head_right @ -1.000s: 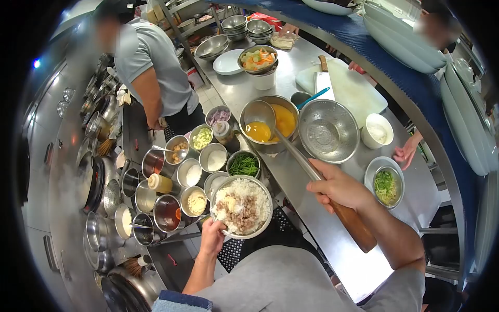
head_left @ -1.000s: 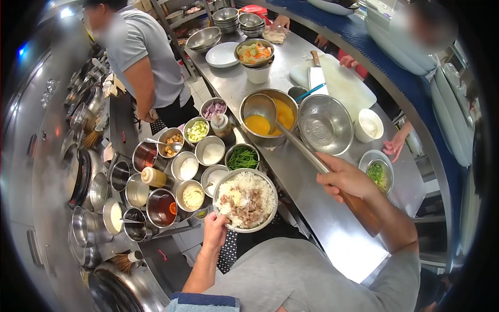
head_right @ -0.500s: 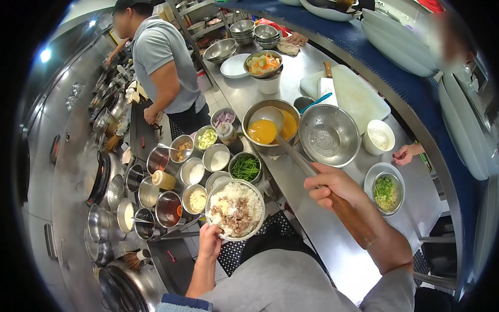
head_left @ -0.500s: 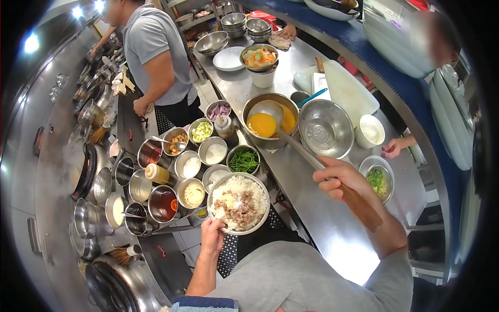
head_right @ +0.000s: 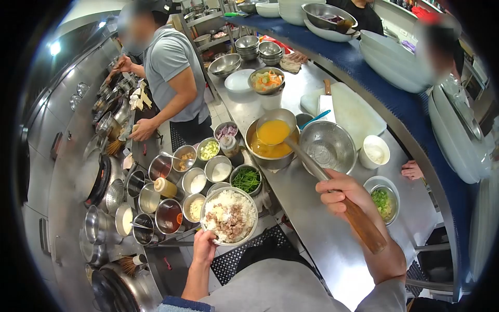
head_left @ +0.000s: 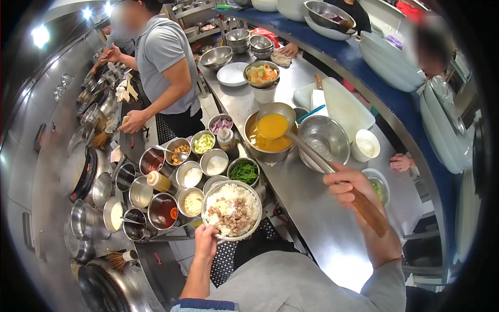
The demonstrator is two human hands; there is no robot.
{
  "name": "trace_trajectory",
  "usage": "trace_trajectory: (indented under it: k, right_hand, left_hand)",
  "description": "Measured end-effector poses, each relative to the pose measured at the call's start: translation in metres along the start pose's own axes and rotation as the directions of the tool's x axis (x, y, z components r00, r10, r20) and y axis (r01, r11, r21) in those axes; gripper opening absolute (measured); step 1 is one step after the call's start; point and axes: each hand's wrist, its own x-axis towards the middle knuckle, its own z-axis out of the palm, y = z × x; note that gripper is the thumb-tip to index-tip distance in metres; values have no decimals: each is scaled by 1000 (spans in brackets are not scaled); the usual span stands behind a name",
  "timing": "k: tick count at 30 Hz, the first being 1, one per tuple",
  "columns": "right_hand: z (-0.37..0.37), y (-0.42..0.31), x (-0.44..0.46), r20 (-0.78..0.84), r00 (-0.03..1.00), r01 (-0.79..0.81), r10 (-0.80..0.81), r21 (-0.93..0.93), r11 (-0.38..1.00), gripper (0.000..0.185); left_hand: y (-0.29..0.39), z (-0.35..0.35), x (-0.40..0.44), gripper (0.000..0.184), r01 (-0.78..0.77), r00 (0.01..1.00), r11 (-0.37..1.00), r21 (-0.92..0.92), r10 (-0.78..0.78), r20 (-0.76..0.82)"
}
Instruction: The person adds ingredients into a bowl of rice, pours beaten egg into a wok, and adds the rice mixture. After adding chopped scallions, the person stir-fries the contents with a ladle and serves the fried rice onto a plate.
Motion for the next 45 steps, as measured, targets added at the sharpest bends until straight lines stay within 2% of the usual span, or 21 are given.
trace_trajectory:
  k: [2,3,6,9,12,17,19,23,24,25,26,27,28,29,31,32,35,40,43,45]
  right_hand:
    - [-8,-5,0,46,998,-44,40,87,995,15]
    - [-9,-7,0,70,996,-66,57,131,989,12]
    - [0,-11,-8,55,996,-86,72,325,942,3]
    - [4,-10,-8,46,998,-51,39,288,956,3]
    - [2,-8,-5,66,996,-80,62,319,944,2]
    - [19,-9,-12,56,998,-29,10,355,935,7]
    - [26,-12,-14,70,998,-25,0,365,931,8]
    - [50,-18,-25,119,993,-36,-20,448,893,9]
    - [57,-19,-29,130,991,-36,-29,472,881,10]
    - [64,-21,-33,141,989,-33,-40,477,878,11]
    - [71,-24,-38,153,987,-29,-51,480,877,12]
    - [77,-25,-42,164,985,-26,-61,483,875,14]
    - [83,-25,-45,175,981,-17,-80,489,872,14]
    - [89,-25,-48,186,978,-5,-100,496,868,15]
    - [97,-24,-52,197,971,21,-136,495,868,16]
    - [99,-23,-54,194,970,37,-150,490,871,16]
    - [104,-19,-60,190,964,79,-184,457,886,15]
    - [100,-12,-79,169,979,28,-110,426,904,10]
    - [103,-4,-99,152,986,13,-68,336,942,11]
    - [101,4,-111,200,980,-54,-15,337,940,15]
  left_hand:
    - [11,13,-7,20,0,1000,1000,-11,0,-11]
    - [9,10,-5,24,1,1000,1000,-20,-1,-1]
    - [8,5,-2,24,6,1000,1000,-11,-6,11]
    - [14,6,-3,24,12,1000,1000,-9,-12,25]
    - [20,5,2,24,20,999,1000,0,-20,45]
    - [43,5,27,22,46,991,999,4,-47,127]
    - [54,3,53,25,43,978,993,106,-63,198]
    - [86,47,102,32,14,963,986,164,-58,263]
    - [93,64,112,34,-22,942,986,165,-35,335]
    - [105,89,112,33,-55,946,981,186,-8,324]
    - [105,103,134,33,-82,915,973,216,-12,404]
    - [107,128,140,31,-79,925,974,213,-8,381]
    - [98,141,167,28,-75,894,984,163,-6,447]
    - [91,162,186,20,-75,888,988,132,6,459]
    - [79,206,205,21,-56,887,995,79,13,463]
    - [73,226,203,16,-60,881,998,6,50,470]
    - [54,261,202,11,-21,887,998,-62,48,460]
    - [43,251,168,10,-8,902,981,-196,92,423]
    - [39,227,146,7,-66,923,974,-216,141,358]
    - [33,197,130,11,-105,941,967,-234,173,292]
